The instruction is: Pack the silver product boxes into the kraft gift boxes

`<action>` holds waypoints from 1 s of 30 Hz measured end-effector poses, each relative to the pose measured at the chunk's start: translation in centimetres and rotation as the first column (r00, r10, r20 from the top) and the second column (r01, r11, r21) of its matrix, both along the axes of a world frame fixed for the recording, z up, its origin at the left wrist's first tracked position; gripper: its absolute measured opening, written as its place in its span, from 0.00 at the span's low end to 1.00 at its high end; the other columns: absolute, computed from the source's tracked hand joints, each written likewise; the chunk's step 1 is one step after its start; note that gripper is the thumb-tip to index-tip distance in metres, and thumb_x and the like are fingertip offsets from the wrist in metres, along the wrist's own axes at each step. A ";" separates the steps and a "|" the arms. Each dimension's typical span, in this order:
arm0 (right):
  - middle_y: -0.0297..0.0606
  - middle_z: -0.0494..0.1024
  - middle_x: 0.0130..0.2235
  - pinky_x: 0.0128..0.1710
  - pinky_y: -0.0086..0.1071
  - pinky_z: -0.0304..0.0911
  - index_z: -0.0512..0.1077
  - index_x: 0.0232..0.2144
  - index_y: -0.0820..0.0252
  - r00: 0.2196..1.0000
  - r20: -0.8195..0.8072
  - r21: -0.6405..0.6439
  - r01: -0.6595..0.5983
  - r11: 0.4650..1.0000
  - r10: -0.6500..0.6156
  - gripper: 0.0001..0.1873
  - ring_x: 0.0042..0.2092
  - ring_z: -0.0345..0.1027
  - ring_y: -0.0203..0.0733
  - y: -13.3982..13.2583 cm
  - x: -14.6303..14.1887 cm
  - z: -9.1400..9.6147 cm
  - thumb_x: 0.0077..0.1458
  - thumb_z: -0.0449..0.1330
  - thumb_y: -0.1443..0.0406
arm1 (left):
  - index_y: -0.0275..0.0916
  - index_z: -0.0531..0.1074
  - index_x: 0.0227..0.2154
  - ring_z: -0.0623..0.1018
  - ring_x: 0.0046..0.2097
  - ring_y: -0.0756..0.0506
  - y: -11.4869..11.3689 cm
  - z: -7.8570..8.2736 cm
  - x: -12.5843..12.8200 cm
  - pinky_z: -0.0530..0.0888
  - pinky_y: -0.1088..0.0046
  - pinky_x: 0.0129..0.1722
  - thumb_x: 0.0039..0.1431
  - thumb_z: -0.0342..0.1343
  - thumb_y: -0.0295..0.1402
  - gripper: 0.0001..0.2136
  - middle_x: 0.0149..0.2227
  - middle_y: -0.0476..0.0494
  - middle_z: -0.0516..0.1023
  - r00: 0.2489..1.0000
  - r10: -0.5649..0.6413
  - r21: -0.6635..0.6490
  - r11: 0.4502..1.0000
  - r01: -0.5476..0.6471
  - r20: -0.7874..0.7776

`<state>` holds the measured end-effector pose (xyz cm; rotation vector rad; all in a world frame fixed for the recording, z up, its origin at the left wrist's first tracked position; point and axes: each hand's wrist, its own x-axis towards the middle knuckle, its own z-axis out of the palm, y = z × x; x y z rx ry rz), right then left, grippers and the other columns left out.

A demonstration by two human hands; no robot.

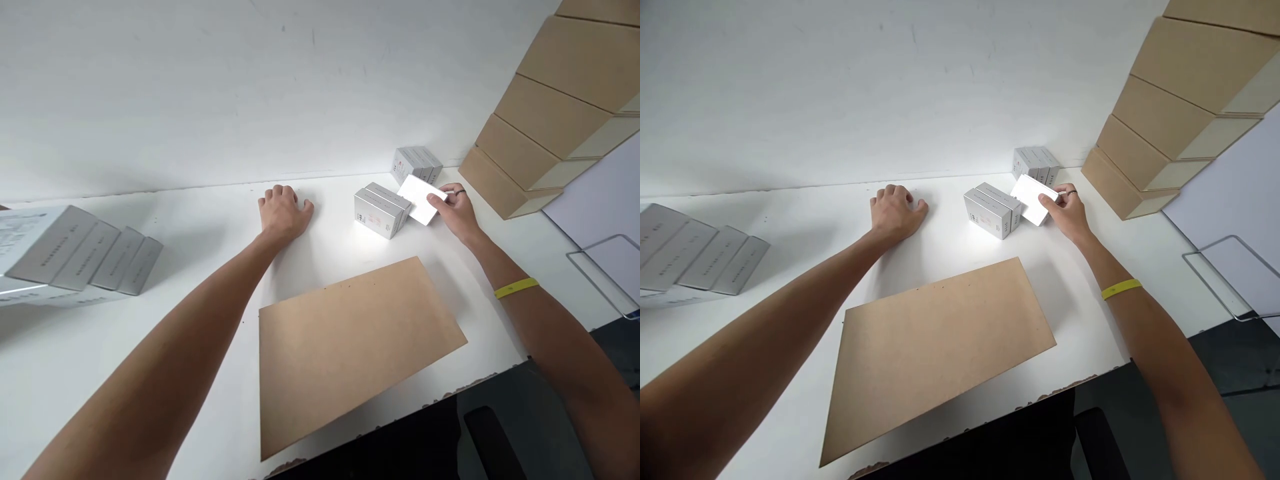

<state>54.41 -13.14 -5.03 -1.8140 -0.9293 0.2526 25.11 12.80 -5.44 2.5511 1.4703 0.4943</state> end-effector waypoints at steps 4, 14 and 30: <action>0.34 0.77 0.41 0.37 0.38 0.68 0.63 0.45 0.48 1.000 0.007 0.001 0.022 1.000 -0.022 0.28 0.42 0.74 0.45 -1.7 0.8 -0.5 0.56 0.68 0.42 | 0.37 0.72 0.47 0.70 0.65 0.27 0.0 -0.1 0.0 0.65 0.46 0.67 0.66 0.48 0.43 0.17 0.59 0.25 0.74 1.000 0.002 0.000 1.000 -0.002 0.002; 0.43 0.69 0.58 0.55 0.47 0.69 0.66 0.57 0.46 0.987 0.136 -0.093 -0.070 0.993 0.082 0.38 0.56 0.68 0.52 1.2 -0.5 1.3 0.60 0.55 0.29 | 0.39 0.72 0.47 0.71 0.64 0.28 0.1 -0.4 0.0 0.66 0.47 0.67 0.66 0.48 0.42 0.16 0.58 0.27 0.75 1.000 0.008 0.013 1.000 -0.008 0.002; 0.45 0.65 0.64 0.54 0.54 0.71 0.67 0.65 0.45 0.938 0.250 -0.300 -0.159 0.941 0.239 0.39 0.52 0.69 0.56 1.7 -2.0 3.5 0.60 0.62 0.36 | 0.39 0.73 0.49 0.71 0.63 0.28 -0.5 -0.1 -0.2 0.67 0.48 0.66 0.67 0.48 0.42 0.16 0.57 0.28 0.75 1.000 -0.011 0.008 1.000 0.011 0.020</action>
